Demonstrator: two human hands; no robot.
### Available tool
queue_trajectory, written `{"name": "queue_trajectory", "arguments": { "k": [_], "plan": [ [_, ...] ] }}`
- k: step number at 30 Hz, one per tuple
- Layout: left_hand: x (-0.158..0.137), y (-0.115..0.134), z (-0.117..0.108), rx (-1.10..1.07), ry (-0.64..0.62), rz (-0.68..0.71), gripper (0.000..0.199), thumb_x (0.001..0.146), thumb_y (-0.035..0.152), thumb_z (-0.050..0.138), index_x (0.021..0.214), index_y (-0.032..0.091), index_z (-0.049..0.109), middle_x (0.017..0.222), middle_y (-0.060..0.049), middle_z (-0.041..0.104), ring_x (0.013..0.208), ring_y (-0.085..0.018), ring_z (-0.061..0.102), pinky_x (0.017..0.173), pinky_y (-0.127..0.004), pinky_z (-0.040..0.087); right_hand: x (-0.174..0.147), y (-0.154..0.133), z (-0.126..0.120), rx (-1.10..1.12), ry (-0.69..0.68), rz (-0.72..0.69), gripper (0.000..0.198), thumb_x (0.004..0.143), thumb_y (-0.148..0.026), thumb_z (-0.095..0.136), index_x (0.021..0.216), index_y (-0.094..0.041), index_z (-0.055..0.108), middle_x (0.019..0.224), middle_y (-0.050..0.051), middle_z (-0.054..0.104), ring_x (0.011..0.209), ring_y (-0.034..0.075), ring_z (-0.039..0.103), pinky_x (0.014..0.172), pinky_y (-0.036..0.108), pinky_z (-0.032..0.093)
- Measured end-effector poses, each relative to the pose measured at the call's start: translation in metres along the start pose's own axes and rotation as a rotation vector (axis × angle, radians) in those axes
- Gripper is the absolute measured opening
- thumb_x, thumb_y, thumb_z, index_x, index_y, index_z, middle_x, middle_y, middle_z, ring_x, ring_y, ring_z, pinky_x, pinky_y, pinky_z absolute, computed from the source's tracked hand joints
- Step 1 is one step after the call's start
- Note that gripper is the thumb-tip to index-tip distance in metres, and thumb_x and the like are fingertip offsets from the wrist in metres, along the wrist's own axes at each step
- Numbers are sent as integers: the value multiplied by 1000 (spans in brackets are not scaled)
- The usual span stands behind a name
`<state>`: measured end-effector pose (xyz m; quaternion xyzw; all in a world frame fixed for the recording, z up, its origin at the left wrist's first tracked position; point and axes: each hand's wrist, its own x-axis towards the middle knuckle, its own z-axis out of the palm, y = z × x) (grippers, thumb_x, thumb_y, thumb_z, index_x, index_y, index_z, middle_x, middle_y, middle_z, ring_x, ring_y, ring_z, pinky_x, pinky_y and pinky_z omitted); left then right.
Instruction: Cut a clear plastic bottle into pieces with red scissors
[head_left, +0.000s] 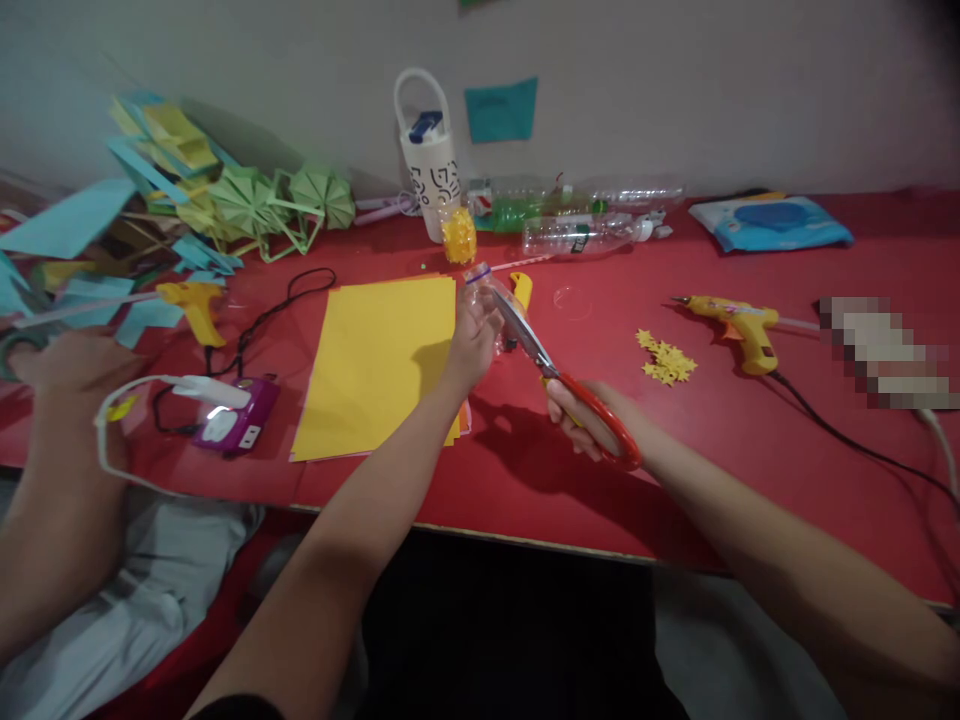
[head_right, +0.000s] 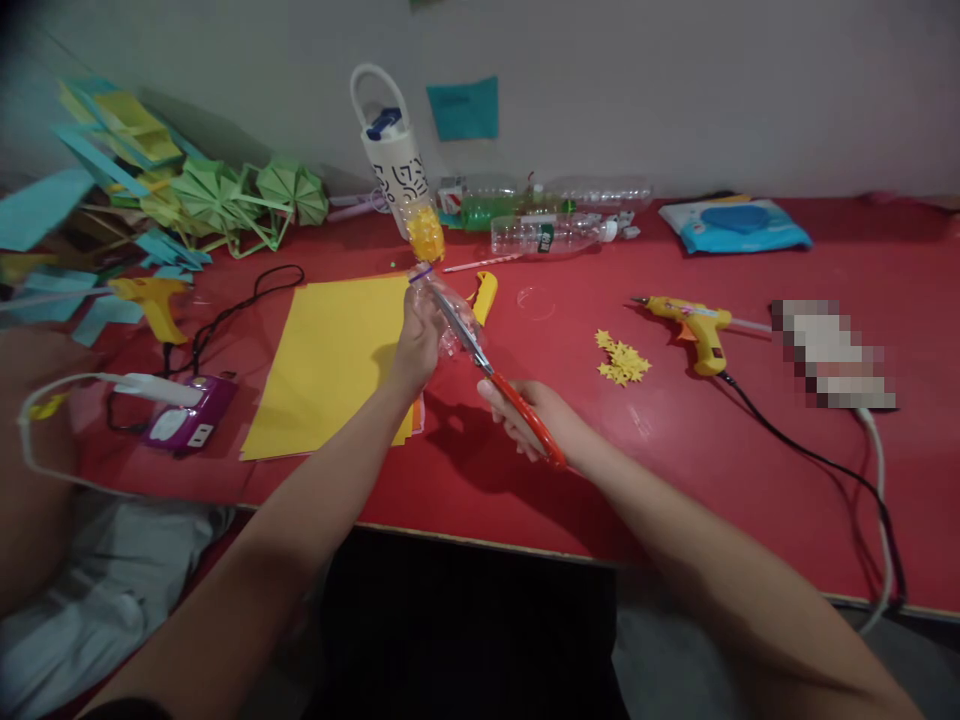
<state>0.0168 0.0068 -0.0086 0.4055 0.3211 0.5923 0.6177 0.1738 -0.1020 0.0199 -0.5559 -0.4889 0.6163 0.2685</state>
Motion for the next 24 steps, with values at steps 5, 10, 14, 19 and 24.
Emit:
{"name": "queue_trajectory", "arguments": {
  "k": [5,10,14,19,24],
  "plan": [
    [0,-2,-3,160,-26,21,28,89,11,57,112,27,51,110,-4,66,123,-22,60,110,-41,48,-3,-4,0,-40,39,-5,58,78,-78,56,64,-23,47,38,-10,39,27,6,37,34,22,38],
    [4,-3,-4,139,-7,-34,35,86,13,62,116,28,50,108,-5,65,126,-26,59,110,-42,46,-6,-9,0,-79,59,1,57,80,-75,58,60,-24,45,35,-9,39,26,7,38,32,22,36],
    [6,-6,-7,126,-58,8,33,85,22,68,113,28,52,107,-6,65,125,-28,59,108,-44,47,-6,-11,0,-95,75,10,59,77,-77,59,58,-23,44,35,-9,39,26,7,38,31,22,35],
    [5,-9,-13,204,-144,88,36,88,32,65,120,28,49,108,-6,65,120,-27,61,106,-44,50,-6,-11,1,-94,76,21,62,74,-80,61,56,-23,43,35,-9,39,25,7,38,31,21,35],
    [4,-5,-8,196,-122,71,34,89,14,55,121,25,47,102,-6,65,125,-28,59,108,-47,48,-5,-9,-1,-68,55,19,61,74,-80,61,60,-23,45,35,-10,38,25,6,37,31,21,35]
  ]
}}
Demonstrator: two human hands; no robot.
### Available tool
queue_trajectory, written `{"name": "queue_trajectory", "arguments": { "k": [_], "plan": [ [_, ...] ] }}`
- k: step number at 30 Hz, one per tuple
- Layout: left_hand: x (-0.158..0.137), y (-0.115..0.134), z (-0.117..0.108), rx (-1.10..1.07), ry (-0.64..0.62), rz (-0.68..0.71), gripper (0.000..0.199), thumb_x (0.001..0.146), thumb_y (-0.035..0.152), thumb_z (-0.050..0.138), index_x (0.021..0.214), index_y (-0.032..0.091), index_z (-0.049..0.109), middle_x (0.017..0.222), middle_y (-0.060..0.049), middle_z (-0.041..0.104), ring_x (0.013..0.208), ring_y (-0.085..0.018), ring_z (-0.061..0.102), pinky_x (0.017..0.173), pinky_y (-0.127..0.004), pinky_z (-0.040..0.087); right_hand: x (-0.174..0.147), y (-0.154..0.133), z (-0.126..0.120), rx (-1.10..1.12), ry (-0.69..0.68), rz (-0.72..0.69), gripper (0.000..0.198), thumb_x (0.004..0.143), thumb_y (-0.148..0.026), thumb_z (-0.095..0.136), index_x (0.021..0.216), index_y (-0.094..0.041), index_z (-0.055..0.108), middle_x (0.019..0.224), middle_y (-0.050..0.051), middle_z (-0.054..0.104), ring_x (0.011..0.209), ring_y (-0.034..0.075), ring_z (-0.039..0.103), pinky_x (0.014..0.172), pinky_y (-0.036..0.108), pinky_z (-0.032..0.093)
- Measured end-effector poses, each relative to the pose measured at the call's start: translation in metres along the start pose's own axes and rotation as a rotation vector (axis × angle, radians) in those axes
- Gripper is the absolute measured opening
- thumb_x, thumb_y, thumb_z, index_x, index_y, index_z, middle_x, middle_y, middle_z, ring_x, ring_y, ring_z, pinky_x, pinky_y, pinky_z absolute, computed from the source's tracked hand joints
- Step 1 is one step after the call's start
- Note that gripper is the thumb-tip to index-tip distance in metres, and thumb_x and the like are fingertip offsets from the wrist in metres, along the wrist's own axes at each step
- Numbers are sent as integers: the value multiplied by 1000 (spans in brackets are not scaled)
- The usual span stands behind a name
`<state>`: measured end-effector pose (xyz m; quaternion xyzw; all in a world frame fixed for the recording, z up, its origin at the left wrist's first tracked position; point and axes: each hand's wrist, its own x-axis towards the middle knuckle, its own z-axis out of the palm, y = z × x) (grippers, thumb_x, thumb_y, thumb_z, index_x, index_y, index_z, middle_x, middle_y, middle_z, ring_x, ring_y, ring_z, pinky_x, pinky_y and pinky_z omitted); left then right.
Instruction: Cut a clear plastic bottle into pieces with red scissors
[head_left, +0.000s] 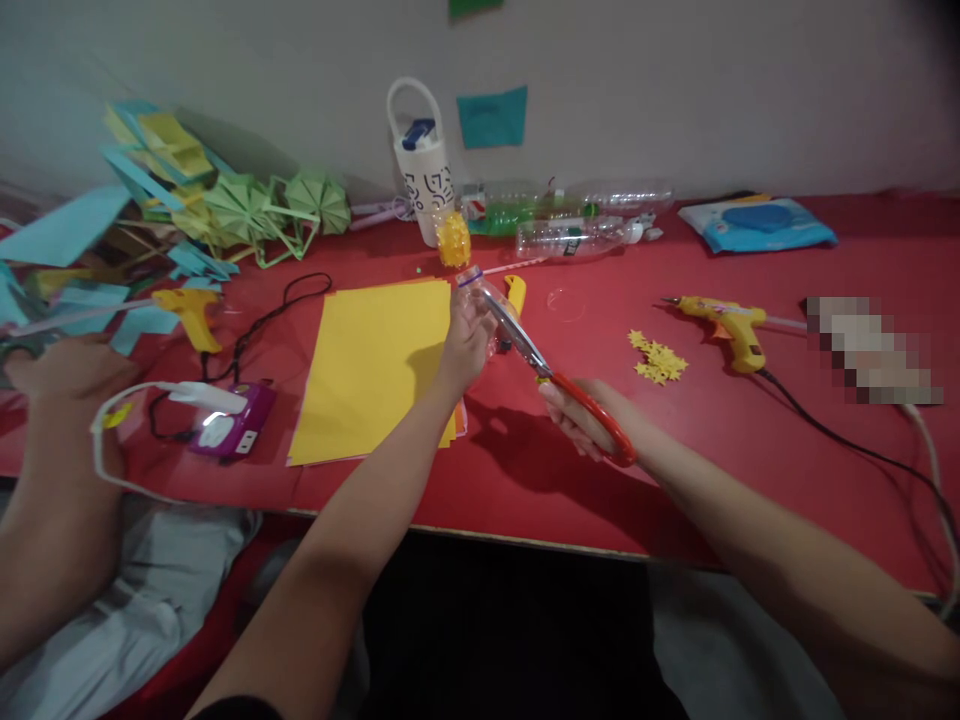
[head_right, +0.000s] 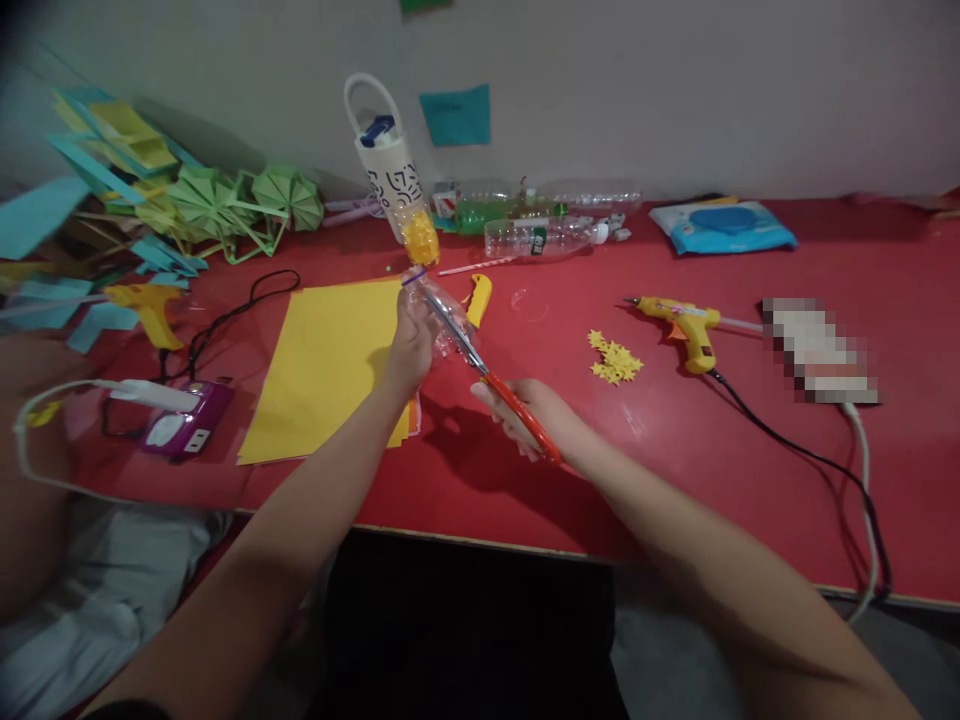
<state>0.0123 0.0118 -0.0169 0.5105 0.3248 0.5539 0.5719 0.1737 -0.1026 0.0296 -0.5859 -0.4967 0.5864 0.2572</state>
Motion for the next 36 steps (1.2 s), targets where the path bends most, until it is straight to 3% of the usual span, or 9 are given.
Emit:
{"name": "queue_trajectory", "arguments": {
  "k": [5,11,19,28,31,36],
  "plan": [
    [-2,2,5,-76,26,-53,37,86,11,58,119,23,47,110,-9,63,132,-30,55,116,-51,38,3,6,-3,49,-52,-31,60,78,-81,54,66,-23,47,39,-11,37,27,6,37,34,22,39],
    [-4,0,8,-96,40,-65,42,79,15,66,115,29,49,109,-6,64,128,-27,56,114,-43,40,4,7,-4,9,-13,-34,56,83,-76,53,65,-23,45,37,-11,37,27,6,36,35,22,40],
    [-4,-1,6,-62,31,-25,31,79,17,66,103,29,52,105,-6,65,116,-26,62,105,-40,46,1,-1,-2,-38,2,7,54,84,-70,58,61,-24,42,35,-9,38,26,7,37,31,21,36],
    [0,-15,-3,17,-82,136,38,81,42,70,109,30,47,105,-7,62,106,-27,64,98,-45,51,-1,-5,-1,-28,10,-6,56,82,-71,60,58,-24,41,33,-9,38,25,7,37,32,21,36],
    [2,-17,-4,30,-107,149,44,80,52,71,109,30,45,104,-6,61,100,-24,64,91,-43,52,-2,-6,-1,-34,9,-5,55,82,-70,61,59,-24,40,33,-10,38,26,7,37,32,21,36],
    [2,-15,-3,45,-107,131,45,78,52,73,105,30,45,102,-4,60,104,-23,62,98,-42,49,0,-4,-1,-44,2,-2,55,83,-70,59,60,-24,41,34,-10,37,25,6,36,32,21,34]
  ]
}}
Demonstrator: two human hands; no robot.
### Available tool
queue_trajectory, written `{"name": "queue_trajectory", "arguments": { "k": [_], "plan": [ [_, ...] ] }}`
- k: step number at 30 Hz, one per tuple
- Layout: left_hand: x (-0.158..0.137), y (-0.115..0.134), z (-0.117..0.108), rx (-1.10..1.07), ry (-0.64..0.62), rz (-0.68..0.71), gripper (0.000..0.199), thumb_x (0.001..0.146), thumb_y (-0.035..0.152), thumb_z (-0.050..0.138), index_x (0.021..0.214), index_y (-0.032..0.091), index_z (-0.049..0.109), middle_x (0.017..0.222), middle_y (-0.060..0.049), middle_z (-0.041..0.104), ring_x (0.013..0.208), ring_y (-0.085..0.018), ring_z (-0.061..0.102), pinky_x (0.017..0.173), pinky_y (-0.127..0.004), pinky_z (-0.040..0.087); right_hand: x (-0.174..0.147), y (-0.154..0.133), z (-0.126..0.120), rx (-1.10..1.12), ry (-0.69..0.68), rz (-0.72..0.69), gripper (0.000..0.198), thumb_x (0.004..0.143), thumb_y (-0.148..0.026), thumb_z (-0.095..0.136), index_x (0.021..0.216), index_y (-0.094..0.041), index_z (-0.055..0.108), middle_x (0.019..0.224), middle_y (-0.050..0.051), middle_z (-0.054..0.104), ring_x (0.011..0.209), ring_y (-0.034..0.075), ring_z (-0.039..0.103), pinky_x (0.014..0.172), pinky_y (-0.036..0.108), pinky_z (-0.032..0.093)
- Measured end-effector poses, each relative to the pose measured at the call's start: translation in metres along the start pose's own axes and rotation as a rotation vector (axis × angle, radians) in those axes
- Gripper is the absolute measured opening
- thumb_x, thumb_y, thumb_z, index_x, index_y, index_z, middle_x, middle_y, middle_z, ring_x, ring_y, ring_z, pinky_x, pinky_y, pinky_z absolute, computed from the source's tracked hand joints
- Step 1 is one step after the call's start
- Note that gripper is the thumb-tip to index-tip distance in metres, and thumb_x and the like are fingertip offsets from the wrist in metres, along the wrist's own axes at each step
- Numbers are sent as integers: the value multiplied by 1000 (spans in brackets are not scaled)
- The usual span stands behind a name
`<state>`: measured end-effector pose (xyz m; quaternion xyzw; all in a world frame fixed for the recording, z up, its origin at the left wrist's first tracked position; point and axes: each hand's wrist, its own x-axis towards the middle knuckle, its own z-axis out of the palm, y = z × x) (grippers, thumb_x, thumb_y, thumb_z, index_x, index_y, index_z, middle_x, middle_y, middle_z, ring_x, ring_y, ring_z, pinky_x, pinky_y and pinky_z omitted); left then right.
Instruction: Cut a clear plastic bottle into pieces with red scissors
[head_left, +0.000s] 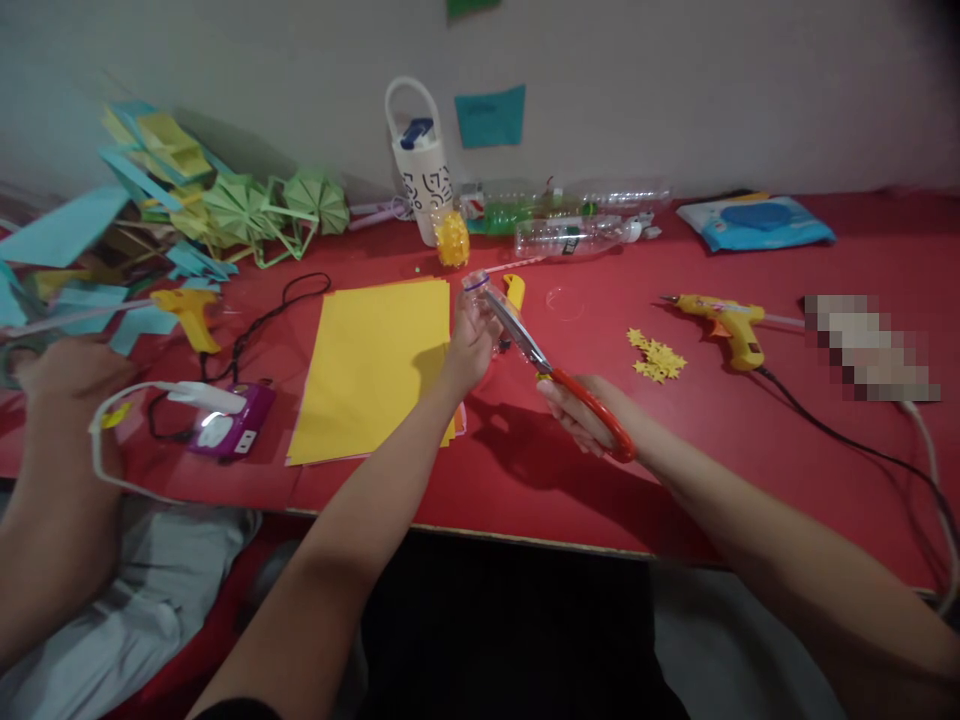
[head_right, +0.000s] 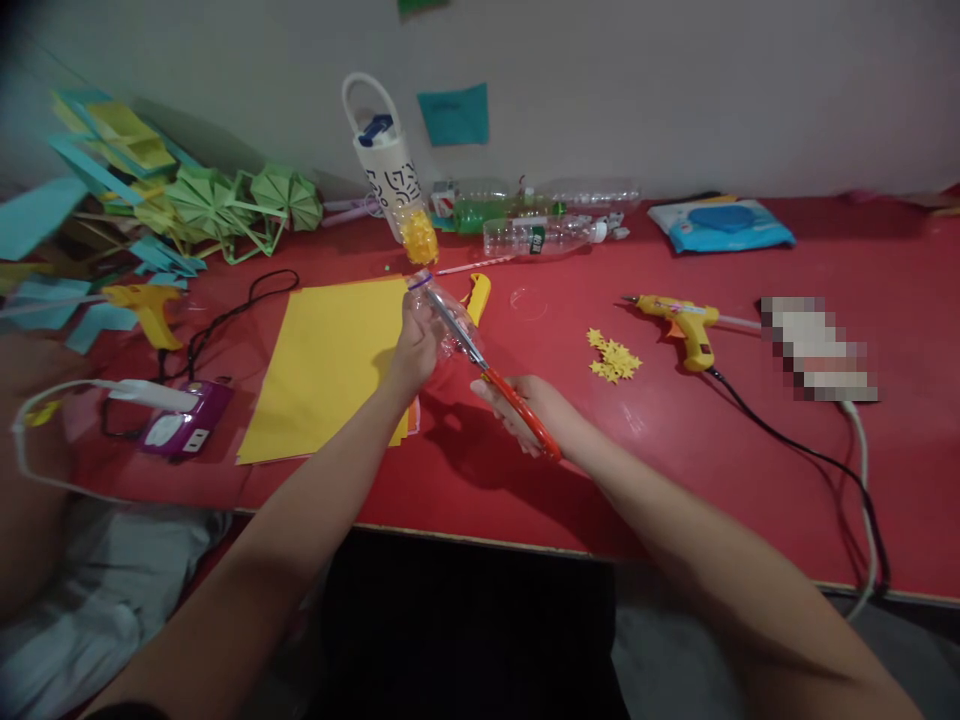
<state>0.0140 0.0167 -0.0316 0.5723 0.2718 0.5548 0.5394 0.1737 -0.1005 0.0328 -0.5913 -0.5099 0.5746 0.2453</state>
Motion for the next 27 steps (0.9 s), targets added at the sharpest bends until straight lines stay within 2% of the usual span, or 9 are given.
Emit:
{"name": "queue_trajectory", "arguments": {
  "k": [3,6,10,13,16,19,22,27],
  "plan": [
    [-3,5,4,-34,40,-25,37,80,44,73,103,31,47,100,-3,62,103,-23,64,98,-41,49,3,5,-1,38,-39,-20,56,82,-75,55,64,-23,45,36,-11,37,26,6,36,32,21,36],
    [-4,10,7,-67,106,-72,26,82,33,71,100,29,52,102,-4,64,106,-24,64,98,-39,49,2,7,-2,62,-77,-37,57,81,-79,51,67,-23,48,39,-11,38,28,7,39,38,23,44],
    [1,17,0,-122,332,-166,15,84,28,67,91,28,54,90,-1,64,96,-20,66,91,-34,53,-2,4,-2,40,-121,-26,56,81,-77,54,66,-23,50,38,-10,41,30,8,42,49,26,52],
    [6,21,-8,-201,443,-220,19,80,28,69,90,28,53,84,1,64,86,-18,68,86,-34,55,-1,4,-2,52,-103,-28,55,79,-76,58,65,-23,49,37,-10,39,30,7,42,52,26,52],
    [6,24,-12,-333,414,-268,31,69,25,74,93,27,55,83,2,65,96,-20,69,94,-36,53,5,7,-3,46,22,-52,56,75,-77,61,66,-23,49,40,-10,40,31,7,41,42,24,44],
    [4,26,-12,-422,303,-319,36,62,20,73,94,25,57,83,1,67,97,-21,70,101,-40,50,11,10,-7,-21,129,-60,58,72,-79,62,65,-23,48,44,-7,44,33,8,41,37,23,36],
    [1,31,-10,-481,246,-350,32,62,22,72,91,23,60,85,-2,71,96,-24,71,100,-43,53,14,12,-9,-123,163,-43,60,72,-81,60,65,-23,48,47,-5,47,35,9,43,39,25,35],
    [2,35,-6,-506,208,-342,29,72,44,71,91,24,63,89,-5,71,106,-27,68,98,-44,53,13,13,-11,-356,183,-73,61,74,-84,52,69,-23,51,52,-3,49,42,12,44,45,27,32]
  ]
}}
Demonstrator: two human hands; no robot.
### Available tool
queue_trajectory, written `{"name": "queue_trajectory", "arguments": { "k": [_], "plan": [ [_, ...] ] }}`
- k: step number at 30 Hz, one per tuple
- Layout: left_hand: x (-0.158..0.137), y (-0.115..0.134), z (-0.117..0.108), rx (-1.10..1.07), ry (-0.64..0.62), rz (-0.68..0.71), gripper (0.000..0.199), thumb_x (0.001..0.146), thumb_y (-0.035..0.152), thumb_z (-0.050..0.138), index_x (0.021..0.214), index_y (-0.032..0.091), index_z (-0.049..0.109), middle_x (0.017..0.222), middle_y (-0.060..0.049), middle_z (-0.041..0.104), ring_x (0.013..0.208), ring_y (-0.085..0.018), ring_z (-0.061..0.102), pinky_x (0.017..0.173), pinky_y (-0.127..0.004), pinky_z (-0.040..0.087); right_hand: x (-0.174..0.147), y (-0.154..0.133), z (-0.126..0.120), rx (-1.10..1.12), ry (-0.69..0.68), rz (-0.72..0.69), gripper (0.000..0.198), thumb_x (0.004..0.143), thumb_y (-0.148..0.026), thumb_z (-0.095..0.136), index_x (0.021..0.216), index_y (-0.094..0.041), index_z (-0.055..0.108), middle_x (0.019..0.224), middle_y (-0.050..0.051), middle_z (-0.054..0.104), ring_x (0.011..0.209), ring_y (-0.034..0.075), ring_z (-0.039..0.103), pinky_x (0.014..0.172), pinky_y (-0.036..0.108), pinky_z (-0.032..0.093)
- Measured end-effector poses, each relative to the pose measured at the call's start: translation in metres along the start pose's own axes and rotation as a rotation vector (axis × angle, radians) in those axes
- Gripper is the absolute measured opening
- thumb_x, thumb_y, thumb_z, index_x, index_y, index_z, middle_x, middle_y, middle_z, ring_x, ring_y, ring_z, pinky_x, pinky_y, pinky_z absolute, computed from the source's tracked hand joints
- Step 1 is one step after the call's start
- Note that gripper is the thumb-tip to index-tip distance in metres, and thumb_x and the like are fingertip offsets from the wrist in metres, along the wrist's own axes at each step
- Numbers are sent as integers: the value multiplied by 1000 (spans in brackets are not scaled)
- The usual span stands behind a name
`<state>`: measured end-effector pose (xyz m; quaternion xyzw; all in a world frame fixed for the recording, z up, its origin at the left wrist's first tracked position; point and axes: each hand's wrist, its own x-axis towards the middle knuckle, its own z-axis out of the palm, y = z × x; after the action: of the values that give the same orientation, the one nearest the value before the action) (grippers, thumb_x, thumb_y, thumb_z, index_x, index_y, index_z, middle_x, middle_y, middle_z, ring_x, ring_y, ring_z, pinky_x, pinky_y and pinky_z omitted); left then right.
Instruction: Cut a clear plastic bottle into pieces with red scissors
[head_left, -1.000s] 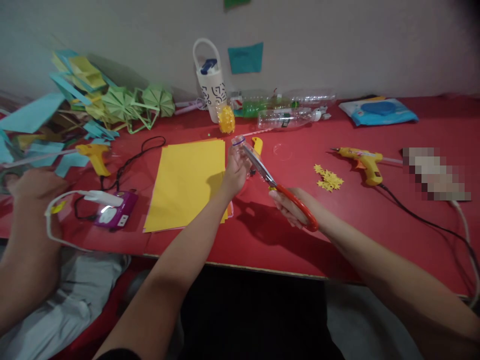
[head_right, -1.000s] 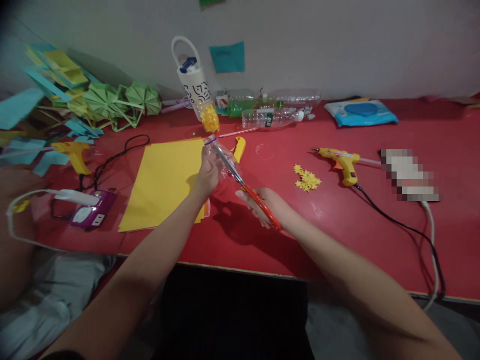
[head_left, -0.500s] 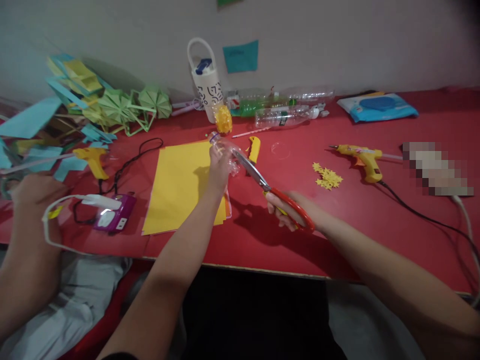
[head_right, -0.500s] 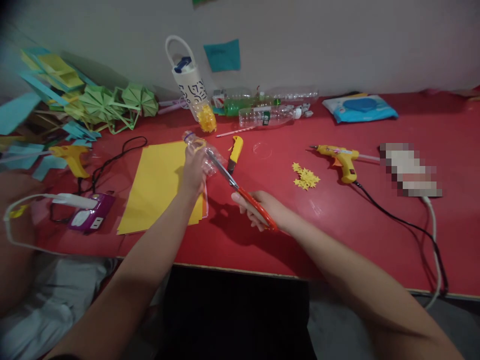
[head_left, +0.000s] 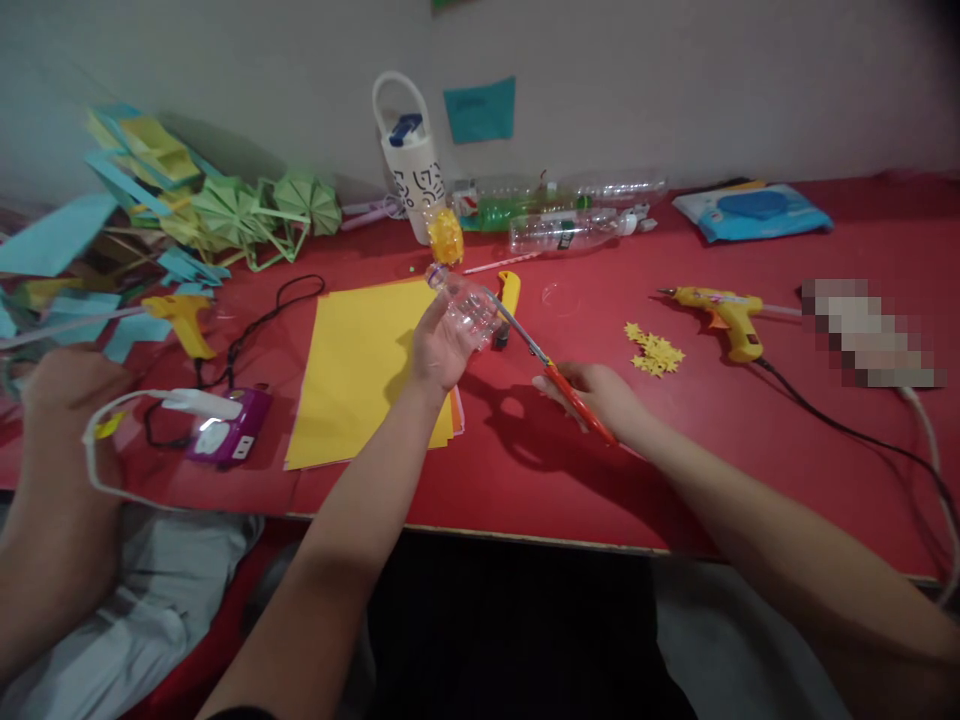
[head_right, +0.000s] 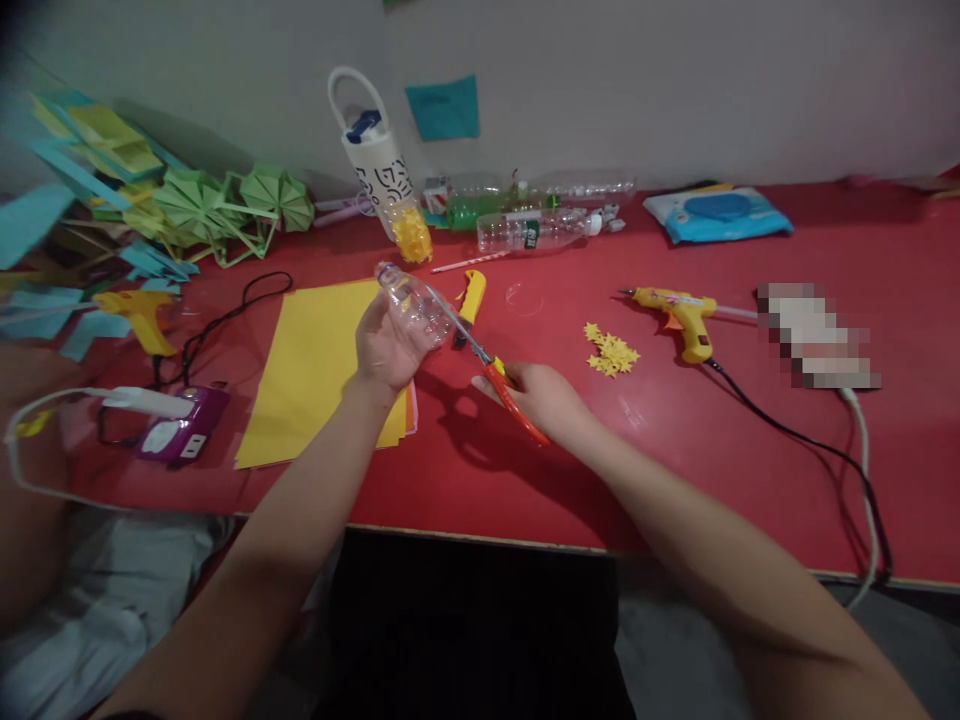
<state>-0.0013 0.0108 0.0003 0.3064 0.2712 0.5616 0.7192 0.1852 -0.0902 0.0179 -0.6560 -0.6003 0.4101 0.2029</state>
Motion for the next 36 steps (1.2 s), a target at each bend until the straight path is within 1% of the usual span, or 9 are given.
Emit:
{"name": "queue_trajectory", "arguments": {
  "k": [3,8,13,17,23,26,30,33,36],
  "plan": [
    [4,-3,-2,8,27,-1,33,72,51,72,88,24,63,87,-5,70,106,-28,68,97,-44,53,1,1,0,-126,7,-35,61,76,-84,48,66,-24,48,53,-2,47,46,13,43,48,27,31],
    [11,-9,-11,25,124,4,28,65,36,79,83,25,62,77,-2,66,96,-26,68,92,-42,52,2,-3,1,-284,17,-46,58,79,-78,51,60,-24,43,52,-1,47,47,13,40,48,27,30],
    [10,-6,-11,18,69,-11,19,68,32,69,82,24,62,76,-1,65,80,-21,66,90,-41,53,2,-4,0,-315,21,-32,55,81,-74,53,60,-25,40,53,-1,47,47,14,40,49,28,30],
    [7,-3,-8,13,106,-9,16,69,29,63,84,24,61,75,-2,66,76,-19,65,85,-38,54,3,-3,0,-296,40,-32,58,79,-77,53,58,-25,39,52,-1,46,47,14,39,48,28,28],
    [6,-1,-8,14,102,-2,19,68,28,60,86,23,61,75,-2,66,83,-21,67,89,-38,53,4,1,-1,-253,41,-47,60,76,-80,53,58,-25,40,51,-2,45,48,14,41,48,28,27],
    [7,-2,-10,22,124,10,17,69,28,62,86,23,61,75,-2,67,85,-22,68,89,-39,53,3,2,-3,-122,-20,-20,59,74,-80,55,60,-24,44,50,-3,45,45,13,42,46,27,29],
    [14,-5,-16,14,231,58,15,73,31,69,83,23,60,76,-1,68,90,-22,70,90,-37,54,2,2,-11,99,-161,-3,60,69,-82,59,66,-23,50,51,-4,46,40,11,43,44,27,36],
    [20,-6,-19,22,283,82,14,78,31,70,81,23,59,77,-1,69,87,-19,71,89,-34,55,1,1,-17,64,-187,-56,63,64,-85,60,65,-23,49,55,-3,49,43,11,44,44,27,35],
    [22,-4,-18,8,312,66,7,84,27,62,81,22,58,80,-2,71,86,-18,71,90,-35,55,-1,-1,-19,-15,-189,-74,64,65,-86,59,63,-23,46,53,-4,46,44,10,41,45,26,32]
  ]
}}
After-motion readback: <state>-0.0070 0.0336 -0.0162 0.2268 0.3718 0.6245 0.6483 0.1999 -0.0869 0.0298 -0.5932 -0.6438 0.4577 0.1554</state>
